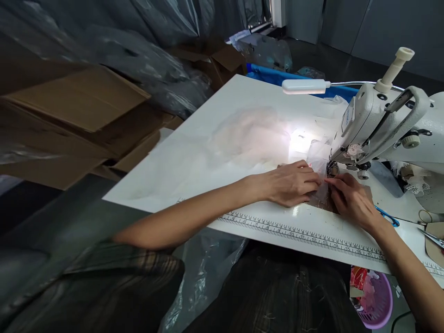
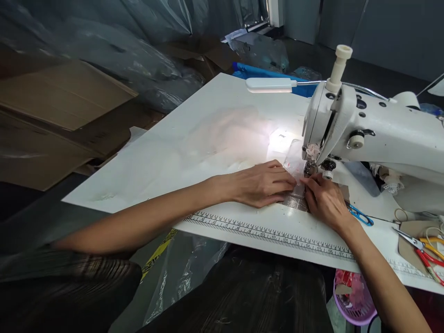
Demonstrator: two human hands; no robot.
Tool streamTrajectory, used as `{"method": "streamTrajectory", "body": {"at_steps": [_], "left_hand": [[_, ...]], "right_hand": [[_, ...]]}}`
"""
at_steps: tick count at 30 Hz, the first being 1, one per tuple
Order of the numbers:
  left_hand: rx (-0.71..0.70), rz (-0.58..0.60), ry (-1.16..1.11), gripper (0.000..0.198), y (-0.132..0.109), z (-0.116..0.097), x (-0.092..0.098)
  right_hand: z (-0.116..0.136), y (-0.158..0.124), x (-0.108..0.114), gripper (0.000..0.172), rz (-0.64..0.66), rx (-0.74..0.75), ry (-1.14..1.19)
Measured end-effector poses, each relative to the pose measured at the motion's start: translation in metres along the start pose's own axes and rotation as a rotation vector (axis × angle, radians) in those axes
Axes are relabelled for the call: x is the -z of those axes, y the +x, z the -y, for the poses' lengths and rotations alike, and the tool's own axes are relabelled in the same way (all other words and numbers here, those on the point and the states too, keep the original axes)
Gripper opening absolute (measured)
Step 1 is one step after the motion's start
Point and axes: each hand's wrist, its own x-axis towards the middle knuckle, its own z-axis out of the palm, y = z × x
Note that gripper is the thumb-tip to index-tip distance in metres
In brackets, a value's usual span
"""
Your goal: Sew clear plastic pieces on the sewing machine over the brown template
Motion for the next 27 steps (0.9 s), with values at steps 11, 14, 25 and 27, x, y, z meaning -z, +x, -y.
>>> {"method": "streamTrajectory", "body": {"at_steps": [11, 14, 25, 27], "left_hand": [[0.077, -0.072, -0.176, 0.036, 0.003, -0.011, -0.02], [0.099, 0.034, -0.25, 0.036, 0.003, -0.018, -0.017], [0.211, -0.064, -0.197, 0.026, -0.002, -0.004, -0.025], [0.207, -0.091, -0.206, 0.024, -0.003, -0.001, -0.026]], "right_hand": [[-0.009, -0.004, -0.01, 0.036, -0.075, -0.058, 0.241], [-0.009, -0.003, -0.013, 0.035, -0.074, 0.049, 0.113], [-0.01, -0.004, -0.014, 0.039, -0.1, -0.04, 0.126], [-0.011, -0.007, -0.013, 0.036, -0.112, -0.056, 0.158]]}}
